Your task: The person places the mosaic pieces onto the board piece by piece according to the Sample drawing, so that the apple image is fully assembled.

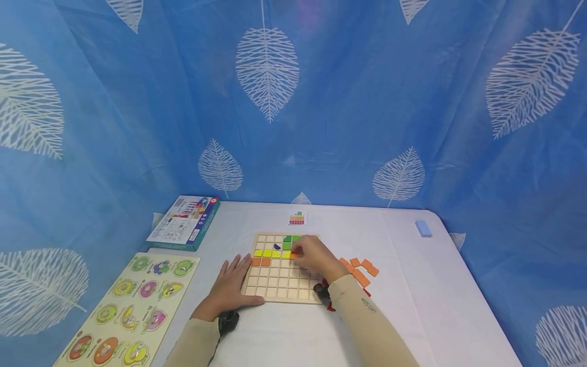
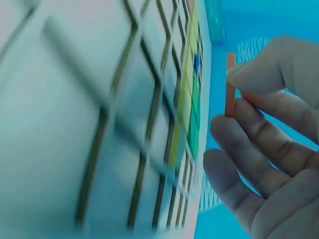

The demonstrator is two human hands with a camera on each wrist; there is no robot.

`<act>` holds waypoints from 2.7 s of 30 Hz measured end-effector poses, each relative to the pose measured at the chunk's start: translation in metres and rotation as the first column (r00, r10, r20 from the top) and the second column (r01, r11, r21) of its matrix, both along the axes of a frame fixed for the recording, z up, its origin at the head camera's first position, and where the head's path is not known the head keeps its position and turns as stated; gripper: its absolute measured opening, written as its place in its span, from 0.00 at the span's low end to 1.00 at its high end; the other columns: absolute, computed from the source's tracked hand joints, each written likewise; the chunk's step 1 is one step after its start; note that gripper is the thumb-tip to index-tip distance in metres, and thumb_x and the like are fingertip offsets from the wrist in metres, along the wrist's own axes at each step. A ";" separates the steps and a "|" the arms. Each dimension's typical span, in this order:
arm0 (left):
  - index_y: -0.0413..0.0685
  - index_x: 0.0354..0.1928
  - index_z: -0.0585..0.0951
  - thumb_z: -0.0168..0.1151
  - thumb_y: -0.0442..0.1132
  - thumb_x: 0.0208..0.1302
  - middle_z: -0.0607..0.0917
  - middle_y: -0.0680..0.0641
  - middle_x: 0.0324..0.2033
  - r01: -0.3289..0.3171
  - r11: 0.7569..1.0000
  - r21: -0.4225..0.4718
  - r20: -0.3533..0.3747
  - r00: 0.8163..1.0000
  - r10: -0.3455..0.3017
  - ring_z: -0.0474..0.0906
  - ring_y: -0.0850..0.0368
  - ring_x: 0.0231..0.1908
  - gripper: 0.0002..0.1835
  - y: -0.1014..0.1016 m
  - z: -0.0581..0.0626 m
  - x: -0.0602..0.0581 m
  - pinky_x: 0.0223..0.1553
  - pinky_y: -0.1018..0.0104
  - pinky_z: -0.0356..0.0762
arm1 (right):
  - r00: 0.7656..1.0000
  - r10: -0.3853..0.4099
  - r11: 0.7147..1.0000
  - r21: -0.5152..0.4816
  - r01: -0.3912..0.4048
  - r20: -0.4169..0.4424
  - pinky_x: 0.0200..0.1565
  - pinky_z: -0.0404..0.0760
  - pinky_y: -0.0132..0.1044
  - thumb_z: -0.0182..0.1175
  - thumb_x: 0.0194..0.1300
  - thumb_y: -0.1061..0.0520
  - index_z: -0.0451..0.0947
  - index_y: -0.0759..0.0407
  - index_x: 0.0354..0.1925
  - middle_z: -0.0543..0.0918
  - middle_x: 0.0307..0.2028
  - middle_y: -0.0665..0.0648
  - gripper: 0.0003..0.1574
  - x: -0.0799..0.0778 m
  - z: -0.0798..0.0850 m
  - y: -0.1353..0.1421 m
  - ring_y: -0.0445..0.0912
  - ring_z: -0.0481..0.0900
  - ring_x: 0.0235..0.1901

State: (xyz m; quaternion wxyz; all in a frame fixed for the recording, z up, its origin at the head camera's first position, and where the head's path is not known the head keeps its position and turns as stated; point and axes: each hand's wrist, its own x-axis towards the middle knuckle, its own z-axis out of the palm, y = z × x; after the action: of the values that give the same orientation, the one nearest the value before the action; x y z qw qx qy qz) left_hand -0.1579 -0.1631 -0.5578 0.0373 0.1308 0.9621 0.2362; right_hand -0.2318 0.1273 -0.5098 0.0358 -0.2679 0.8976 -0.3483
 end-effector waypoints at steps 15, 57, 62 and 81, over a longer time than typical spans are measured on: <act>0.46 0.82 0.61 0.71 0.82 0.41 0.61 0.45 0.80 0.005 1.000 -0.019 0.013 1.000 -0.005 0.46 0.42 0.81 0.72 -0.002 0.000 -0.001 0.78 0.39 0.33 | 0.998 0.054 0.996 0.073 -0.056 0.026 0.42 0.83 0.40 0.74 0.61 0.67 0.89 0.60 0.45 0.84 0.38 0.48 0.13 0.001 -0.007 -0.052 0.42 0.78 0.36; 0.47 0.82 0.61 0.70 0.84 0.38 0.61 0.46 0.80 -0.012 1.000 -0.017 0.006 1.000 0.012 0.46 0.42 0.81 0.74 0.001 -0.002 -0.002 0.78 0.39 0.34 | 0.964 -0.258 0.965 -0.027 0.260 0.066 0.52 0.86 0.50 0.68 0.69 0.68 0.88 0.61 0.53 0.86 0.48 0.55 0.15 0.002 0.003 0.061 0.51 0.84 0.46; 0.48 0.83 0.61 0.70 0.84 0.38 0.61 0.46 0.80 -0.021 1.000 -0.022 0.014 1.000 0.022 0.45 0.43 0.81 0.74 0.001 -0.004 -0.003 0.78 0.40 0.33 | 0.937 -0.320 0.946 0.000 0.323 0.138 0.53 0.86 0.50 0.69 0.68 0.68 0.88 0.60 0.52 0.85 0.47 0.56 0.16 0.004 -0.001 0.078 0.51 0.82 0.45; 0.48 0.83 0.60 0.71 0.83 0.38 0.60 0.46 0.81 -0.018 1.000 -0.019 0.024 1.000 0.019 0.44 0.43 0.81 0.74 0.001 -0.003 -0.003 0.78 0.41 0.32 | 0.886 -0.427 0.903 0.140 0.407 0.181 0.50 0.87 0.49 0.78 0.59 0.60 0.87 0.62 0.48 0.85 0.42 0.56 0.19 0.019 -0.016 0.102 0.52 0.82 0.42</act>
State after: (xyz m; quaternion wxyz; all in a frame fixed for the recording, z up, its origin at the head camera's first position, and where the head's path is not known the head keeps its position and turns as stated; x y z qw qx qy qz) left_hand -0.1605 -0.1625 -0.5604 0.0480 0.1187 0.9649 0.2292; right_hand -0.2132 0.2292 -0.5257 0.0665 -0.0288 0.9414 -0.3293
